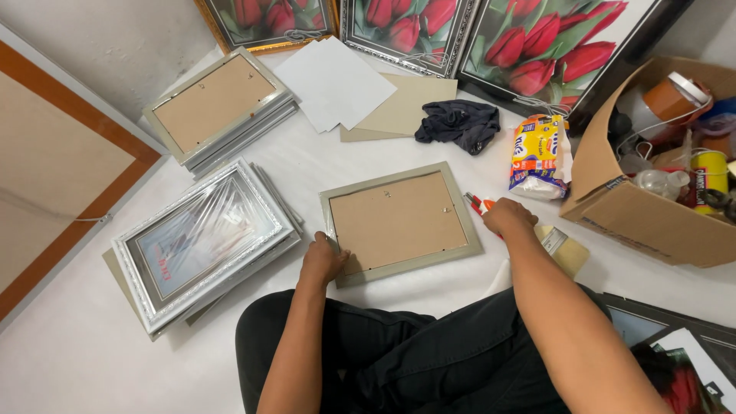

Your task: Assembling picture frames by cleaning glass, placing it in the frame, and adding backing boards.

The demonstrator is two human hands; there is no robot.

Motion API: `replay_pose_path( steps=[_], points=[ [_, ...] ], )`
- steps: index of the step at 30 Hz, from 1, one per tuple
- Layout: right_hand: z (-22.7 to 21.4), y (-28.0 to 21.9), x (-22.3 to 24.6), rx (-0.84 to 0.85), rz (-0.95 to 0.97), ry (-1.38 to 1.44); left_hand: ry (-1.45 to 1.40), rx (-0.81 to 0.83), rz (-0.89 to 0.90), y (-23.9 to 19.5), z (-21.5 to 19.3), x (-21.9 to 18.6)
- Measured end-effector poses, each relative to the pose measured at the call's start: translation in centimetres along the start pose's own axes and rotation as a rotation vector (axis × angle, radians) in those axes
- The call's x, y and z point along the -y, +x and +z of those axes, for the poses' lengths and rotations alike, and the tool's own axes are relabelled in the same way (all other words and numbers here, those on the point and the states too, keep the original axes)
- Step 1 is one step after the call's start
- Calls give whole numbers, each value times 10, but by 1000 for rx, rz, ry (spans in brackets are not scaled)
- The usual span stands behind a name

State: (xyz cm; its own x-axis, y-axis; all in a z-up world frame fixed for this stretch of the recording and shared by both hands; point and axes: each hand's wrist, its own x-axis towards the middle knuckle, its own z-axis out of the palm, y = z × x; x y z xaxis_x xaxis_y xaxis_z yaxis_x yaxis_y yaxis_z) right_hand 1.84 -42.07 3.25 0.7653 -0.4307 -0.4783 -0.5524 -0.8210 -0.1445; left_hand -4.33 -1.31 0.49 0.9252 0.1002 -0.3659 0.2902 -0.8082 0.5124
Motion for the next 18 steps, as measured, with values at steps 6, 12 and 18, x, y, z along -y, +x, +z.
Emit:
replay_pose_path(
  steps=[6,12,18],
  points=[
    [-8,14,-2,-111,121,143,-68,23,-2,12,1,8],
    [11,34,26,-360,-239,218,-85,42,-45,14,-2,-3],
    [30,29,42,-209,-277,254,-39,8,-48,25,4,-9]
  ],
)
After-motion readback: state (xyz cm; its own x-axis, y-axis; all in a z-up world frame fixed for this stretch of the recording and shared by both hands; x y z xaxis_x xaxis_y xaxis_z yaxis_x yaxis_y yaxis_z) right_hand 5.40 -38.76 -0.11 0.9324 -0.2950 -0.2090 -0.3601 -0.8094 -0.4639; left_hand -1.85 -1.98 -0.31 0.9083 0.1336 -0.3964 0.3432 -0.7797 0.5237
